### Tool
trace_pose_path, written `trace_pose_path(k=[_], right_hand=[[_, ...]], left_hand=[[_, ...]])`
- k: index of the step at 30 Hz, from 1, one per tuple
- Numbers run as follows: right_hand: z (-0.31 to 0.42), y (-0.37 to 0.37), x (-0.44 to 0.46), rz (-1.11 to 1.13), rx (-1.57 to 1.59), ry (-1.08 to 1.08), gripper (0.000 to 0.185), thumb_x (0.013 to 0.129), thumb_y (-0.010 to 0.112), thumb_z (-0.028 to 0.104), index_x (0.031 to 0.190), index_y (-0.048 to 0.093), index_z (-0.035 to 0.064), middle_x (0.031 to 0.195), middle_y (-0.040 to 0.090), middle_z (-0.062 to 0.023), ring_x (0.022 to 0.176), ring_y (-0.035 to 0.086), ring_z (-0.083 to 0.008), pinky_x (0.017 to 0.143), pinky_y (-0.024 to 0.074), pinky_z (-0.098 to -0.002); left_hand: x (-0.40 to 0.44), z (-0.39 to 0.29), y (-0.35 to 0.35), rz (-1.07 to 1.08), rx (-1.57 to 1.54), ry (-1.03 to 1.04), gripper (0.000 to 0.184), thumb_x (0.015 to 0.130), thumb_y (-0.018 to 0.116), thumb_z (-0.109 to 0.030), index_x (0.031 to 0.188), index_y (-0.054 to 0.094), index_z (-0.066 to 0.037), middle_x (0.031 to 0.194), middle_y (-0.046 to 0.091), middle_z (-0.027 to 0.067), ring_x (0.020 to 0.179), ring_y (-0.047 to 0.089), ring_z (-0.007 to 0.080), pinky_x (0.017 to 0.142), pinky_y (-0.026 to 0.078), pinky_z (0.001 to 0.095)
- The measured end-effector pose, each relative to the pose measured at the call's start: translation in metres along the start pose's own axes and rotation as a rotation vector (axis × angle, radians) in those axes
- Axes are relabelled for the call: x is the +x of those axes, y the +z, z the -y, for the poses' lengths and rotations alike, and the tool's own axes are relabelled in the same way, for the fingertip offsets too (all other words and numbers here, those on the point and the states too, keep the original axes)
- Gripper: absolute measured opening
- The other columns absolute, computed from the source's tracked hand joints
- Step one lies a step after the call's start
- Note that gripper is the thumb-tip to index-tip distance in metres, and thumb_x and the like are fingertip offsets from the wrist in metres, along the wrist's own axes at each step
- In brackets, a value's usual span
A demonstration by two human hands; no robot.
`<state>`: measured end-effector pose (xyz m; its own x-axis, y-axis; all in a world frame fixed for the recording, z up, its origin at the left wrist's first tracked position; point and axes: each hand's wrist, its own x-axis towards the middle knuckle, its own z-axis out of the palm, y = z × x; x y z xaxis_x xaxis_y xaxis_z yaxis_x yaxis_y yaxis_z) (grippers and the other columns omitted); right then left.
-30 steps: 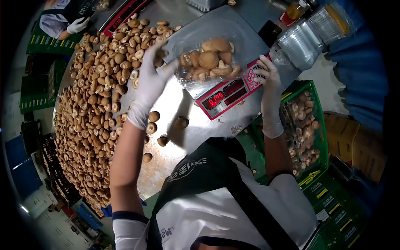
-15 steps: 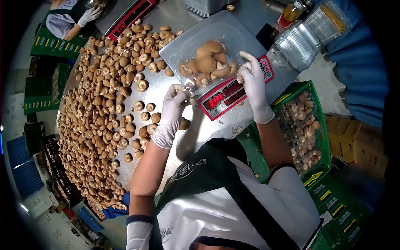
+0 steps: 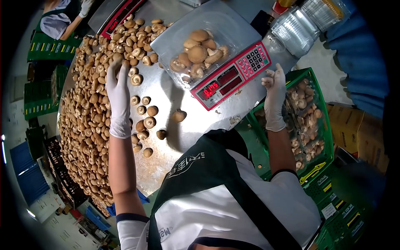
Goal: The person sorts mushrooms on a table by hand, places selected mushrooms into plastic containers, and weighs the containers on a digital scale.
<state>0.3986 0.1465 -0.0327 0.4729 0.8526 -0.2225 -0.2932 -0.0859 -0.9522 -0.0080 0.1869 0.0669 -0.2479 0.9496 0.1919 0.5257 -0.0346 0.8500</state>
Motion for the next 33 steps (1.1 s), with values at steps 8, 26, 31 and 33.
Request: trace_pose_path(k=[8, 26, 31, 33], right_hand=[[-0.06, 0.037, -0.046, 0.311, 0.284, 0.174, 0.035, 0.104, 0.045, 0.027, 0.133, 0.048, 0.008, 0.114, 0.06, -0.011, 0.095, 0.064, -0.021, 0.072, 0.0565, -0.0325], [0.012, -0.373, -0.113, -0.876, -0.252, -0.378, 0.085, 0.091, 0.071, 0.021, 0.155, 0.019, 0.0003, 0.148, 0.042, -0.017, 0.126, 0.048, -0.0232, 0.108, 0.0362, -0.0335], [-0.038, -0.424, -0.096, -0.709, -0.848, 0.386, 0.084, 0.089, 0.065, 0.054, 0.15, 0.037, 0.004, 0.153, 0.037, -0.0226, 0.144, 0.032, -0.0326, 0.116, 0.0261, -0.0363], [-0.069, -0.448, -0.074, -0.918, -0.845, 0.096, 0.09, 0.082, 0.072, 0.055, 0.147, 0.04, 0.0023, 0.15, 0.042, -0.0221, 0.143, 0.032, -0.0374, 0.116, 0.027, -0.0426]], left_hand=[[0.026, -0.013, 0.084, 0.282, 0.401, 0.204, 0.063, 0.092, 0.067, -0.037, 0.136, 0.05, 0.005, 0.131, 0.06, 0.0238, 0.121, 0.059, 0.0326, 0.102, 0.046, 0.0392], [-0.187, -0.086, 0.133, 0.912, -0.021, 0.399, 0.055, 0.087, 0.065, -0.006, 0.139, 0.048, -0.001, 0.131, 0.056, 0.0181, 0.117, 0.057, 0.0292, 0.103, 0.043, 0.0388], [-0.214, -0.027, 0.072, 0.713, -0.018, 0.01, 0.049, 0.093, 0.057, -0.002, 0.14, 0.047, 0.0, 0.132, 0.056, 0.0155, 0.112, 0.058, 0.0245, 0.101, 0.044, 0.0357], [-0.23, -0.001, 0.048, 0.611, -0.043, -0.117, 0.047, 0.094, 0.056, -0.003, 0.14, 0.047, 0.0, 0.132, 0.056, 0.0158, 0.112, 0.058, 0.0251, 0.101, 0.044, 0.0359]])
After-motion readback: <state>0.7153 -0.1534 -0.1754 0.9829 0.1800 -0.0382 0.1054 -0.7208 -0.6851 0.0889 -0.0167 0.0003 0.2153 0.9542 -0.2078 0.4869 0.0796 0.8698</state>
